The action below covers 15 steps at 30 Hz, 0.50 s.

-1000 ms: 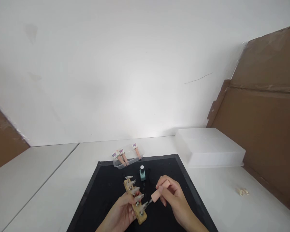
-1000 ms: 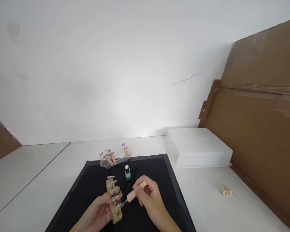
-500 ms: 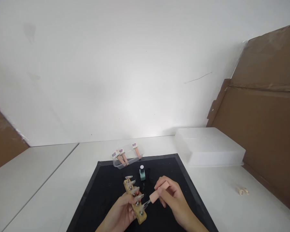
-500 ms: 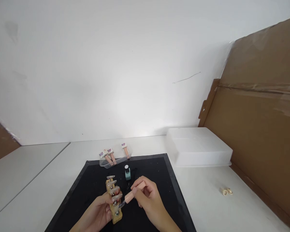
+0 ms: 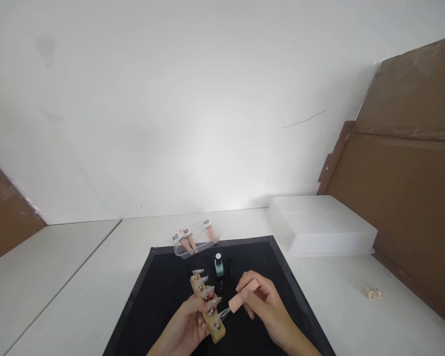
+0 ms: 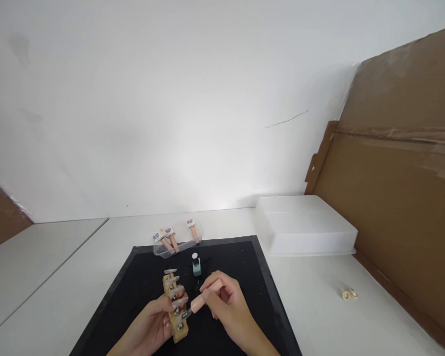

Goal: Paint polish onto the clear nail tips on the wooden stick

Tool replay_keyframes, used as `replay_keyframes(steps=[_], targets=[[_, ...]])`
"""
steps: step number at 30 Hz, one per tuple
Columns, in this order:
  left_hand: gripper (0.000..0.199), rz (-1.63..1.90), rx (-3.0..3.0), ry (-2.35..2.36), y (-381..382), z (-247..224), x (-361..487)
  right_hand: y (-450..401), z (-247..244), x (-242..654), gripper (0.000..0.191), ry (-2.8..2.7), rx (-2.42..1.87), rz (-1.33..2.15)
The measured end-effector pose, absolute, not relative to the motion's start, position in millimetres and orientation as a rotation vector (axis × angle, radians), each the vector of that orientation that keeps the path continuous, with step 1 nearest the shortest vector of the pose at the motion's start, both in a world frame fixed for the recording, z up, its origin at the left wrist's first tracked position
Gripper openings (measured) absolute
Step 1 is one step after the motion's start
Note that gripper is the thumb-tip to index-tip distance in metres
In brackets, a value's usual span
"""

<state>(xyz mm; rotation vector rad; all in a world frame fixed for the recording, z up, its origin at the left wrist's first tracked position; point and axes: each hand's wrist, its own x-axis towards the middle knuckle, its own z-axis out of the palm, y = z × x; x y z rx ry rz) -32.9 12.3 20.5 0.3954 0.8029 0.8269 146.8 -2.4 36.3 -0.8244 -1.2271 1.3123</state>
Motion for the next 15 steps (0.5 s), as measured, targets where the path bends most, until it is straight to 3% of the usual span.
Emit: replay_keyframes(steps=[15], targets=[[0.022, 0.828, 0.393, 0.82, 11.8, 20.7, -32.6, -2.1, 32.8, 147.1, 0.028, -1.186, -0.829, 1.358]])
